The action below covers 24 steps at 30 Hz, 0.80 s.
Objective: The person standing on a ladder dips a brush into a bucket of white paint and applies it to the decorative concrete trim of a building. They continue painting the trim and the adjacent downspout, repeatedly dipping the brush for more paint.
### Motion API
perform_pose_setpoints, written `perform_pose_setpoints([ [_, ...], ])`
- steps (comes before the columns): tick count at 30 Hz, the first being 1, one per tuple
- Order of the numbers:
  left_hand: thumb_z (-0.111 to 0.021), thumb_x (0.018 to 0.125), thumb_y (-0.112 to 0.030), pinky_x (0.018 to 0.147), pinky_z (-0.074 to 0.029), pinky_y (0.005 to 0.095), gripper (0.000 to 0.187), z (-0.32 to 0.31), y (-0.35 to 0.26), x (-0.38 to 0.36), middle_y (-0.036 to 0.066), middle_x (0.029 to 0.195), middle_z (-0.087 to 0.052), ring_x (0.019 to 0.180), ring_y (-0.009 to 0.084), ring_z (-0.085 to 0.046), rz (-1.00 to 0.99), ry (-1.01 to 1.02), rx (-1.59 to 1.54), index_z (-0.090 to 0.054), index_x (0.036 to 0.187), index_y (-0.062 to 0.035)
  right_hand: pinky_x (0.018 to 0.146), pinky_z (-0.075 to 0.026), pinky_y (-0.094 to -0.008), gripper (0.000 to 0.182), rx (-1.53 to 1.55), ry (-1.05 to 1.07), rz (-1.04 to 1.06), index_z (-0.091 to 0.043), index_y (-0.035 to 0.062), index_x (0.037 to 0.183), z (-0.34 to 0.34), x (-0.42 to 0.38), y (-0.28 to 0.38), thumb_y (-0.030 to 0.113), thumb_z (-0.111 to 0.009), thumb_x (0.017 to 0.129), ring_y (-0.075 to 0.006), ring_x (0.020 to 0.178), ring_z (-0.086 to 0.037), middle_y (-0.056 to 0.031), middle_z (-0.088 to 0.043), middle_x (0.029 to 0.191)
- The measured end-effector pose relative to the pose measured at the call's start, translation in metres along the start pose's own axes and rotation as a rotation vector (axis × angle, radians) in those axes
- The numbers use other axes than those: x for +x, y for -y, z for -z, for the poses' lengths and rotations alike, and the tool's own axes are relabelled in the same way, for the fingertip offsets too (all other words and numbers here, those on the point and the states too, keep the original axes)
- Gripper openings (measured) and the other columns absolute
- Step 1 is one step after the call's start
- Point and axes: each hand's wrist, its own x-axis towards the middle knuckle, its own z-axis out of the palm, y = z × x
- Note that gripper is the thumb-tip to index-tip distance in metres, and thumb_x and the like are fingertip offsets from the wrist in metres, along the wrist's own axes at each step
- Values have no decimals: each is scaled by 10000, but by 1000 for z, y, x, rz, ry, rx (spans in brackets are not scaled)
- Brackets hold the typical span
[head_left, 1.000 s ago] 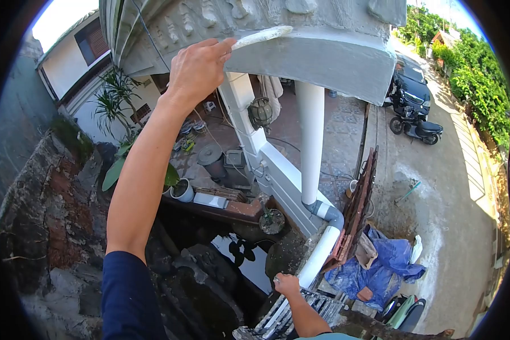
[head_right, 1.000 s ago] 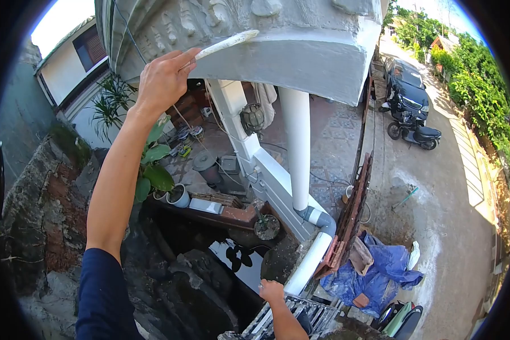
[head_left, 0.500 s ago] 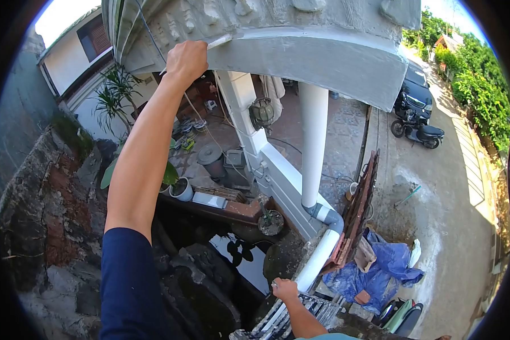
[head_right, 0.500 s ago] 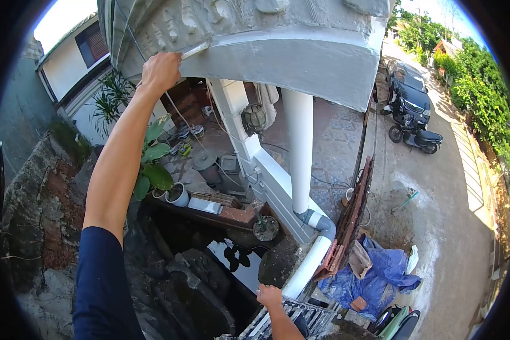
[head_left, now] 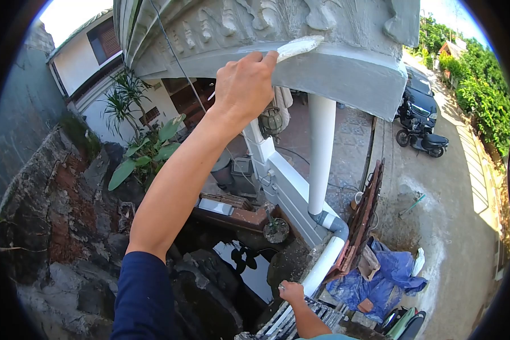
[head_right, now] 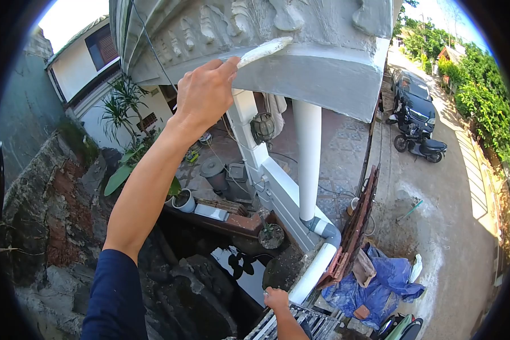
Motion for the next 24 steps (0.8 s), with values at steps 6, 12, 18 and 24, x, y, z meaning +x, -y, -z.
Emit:
perform_pose_setpoints([
  [6,-590,878,-157,728,-511,463,294,1,29,37,140,893,-673,797,376,-652,114,-294,-64,-639,1164,-108,555,-516,-456,217,-5,-22,14,-613,144,786,7,0,4,325,-719,730,-315,613,-657,-106,-637,625],
  [12,-586,875,-165,794,-500,484,321,-31,3,41,175,951,-677,885,399,-644,268,-126,-206,-629,1183,-84,562,-523,-453,219,0,-26,45,-612,133,792,1,0,-1,321,-709,739,-312,632,-664,-97,-653,654],
  [18,-594,861,-124,730,-511,464,338,-54,-6,-11,155,893,-656,840,377,-647,204,-34,-206,-607,1195,-70,568,-528,-459,216,-3,-14,30,-617,136,793,2,0,0,321,-712,738,-316,646,-668,-92,-658,665],
  [24,-584,876,-130,734,-514,460,322,-38,5,0,147,909,-659,842,378,-647,284,-75,-143,-623,1192,-81,564,-530,-459,211,-6,-32,18,-612,142,780,10,0,6,322,-714,733,-315,639,-666,-98,-655,660],
])
